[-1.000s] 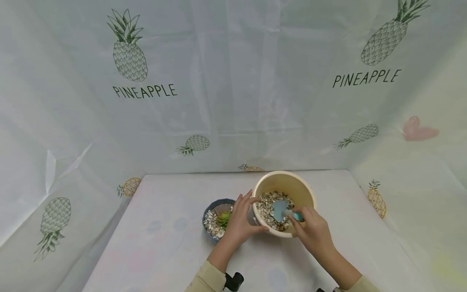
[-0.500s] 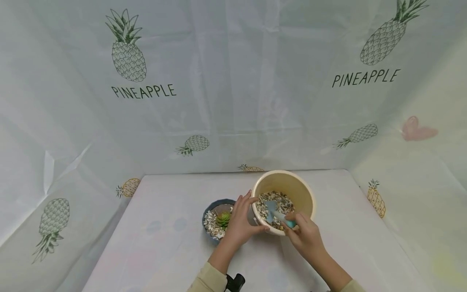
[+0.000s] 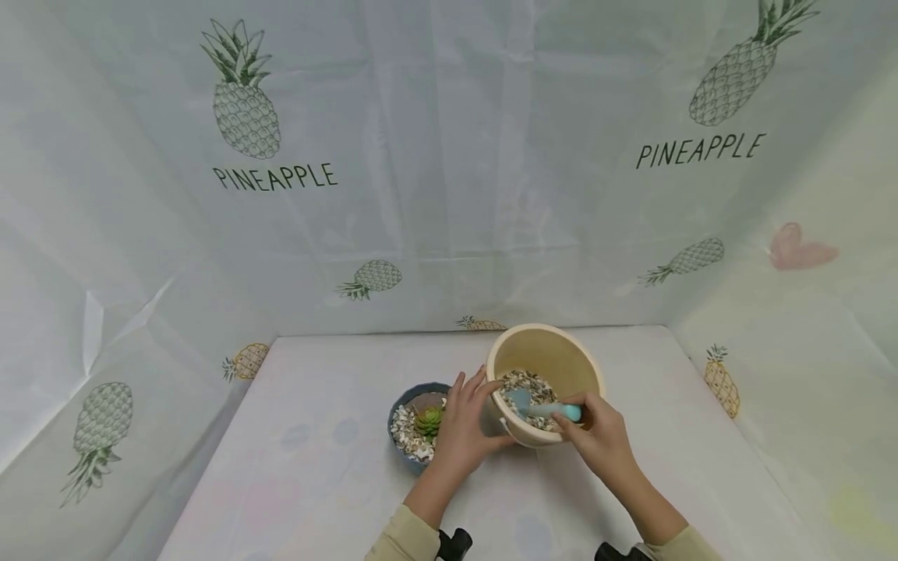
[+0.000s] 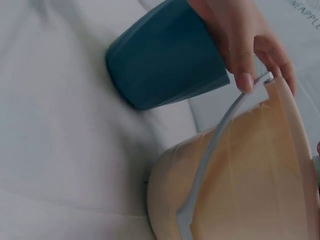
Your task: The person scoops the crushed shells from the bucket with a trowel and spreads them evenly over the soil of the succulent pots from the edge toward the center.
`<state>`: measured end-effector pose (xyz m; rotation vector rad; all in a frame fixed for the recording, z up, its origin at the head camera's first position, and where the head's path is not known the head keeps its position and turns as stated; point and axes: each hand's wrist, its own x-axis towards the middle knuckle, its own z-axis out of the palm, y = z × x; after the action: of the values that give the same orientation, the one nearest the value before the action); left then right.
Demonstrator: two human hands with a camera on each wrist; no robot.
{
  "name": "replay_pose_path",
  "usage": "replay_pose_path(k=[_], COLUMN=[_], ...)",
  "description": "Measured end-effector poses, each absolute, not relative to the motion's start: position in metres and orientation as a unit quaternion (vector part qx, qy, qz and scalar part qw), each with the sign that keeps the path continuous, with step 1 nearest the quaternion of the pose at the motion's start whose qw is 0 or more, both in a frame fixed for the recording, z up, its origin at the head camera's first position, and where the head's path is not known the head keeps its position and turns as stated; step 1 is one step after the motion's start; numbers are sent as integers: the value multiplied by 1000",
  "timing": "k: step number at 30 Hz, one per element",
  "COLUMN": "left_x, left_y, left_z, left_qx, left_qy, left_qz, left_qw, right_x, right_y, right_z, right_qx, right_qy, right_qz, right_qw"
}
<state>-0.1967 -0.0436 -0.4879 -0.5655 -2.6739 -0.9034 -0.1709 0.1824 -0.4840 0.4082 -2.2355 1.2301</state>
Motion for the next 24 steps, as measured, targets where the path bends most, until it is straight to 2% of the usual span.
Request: replay_pose_path(k=[8,16,24], left_x=[-193,-191,-194], left_y=[-39,-37,-39], left_z=[-483,-481,-480], left_qx=[-183,-161,-161], left_qy=[-917,-909,-903], left_qz=[-330,-365,-385], left_qw=[124,120,105], right_x=[-168,-154,-156], right_y=[181,169,174], right_z=[-477,-454,-473], right_qx=[62,5,-44], right_qy=[-809,-779,-735], right_qz=[541,583,630], right_qw=[220,229,247])
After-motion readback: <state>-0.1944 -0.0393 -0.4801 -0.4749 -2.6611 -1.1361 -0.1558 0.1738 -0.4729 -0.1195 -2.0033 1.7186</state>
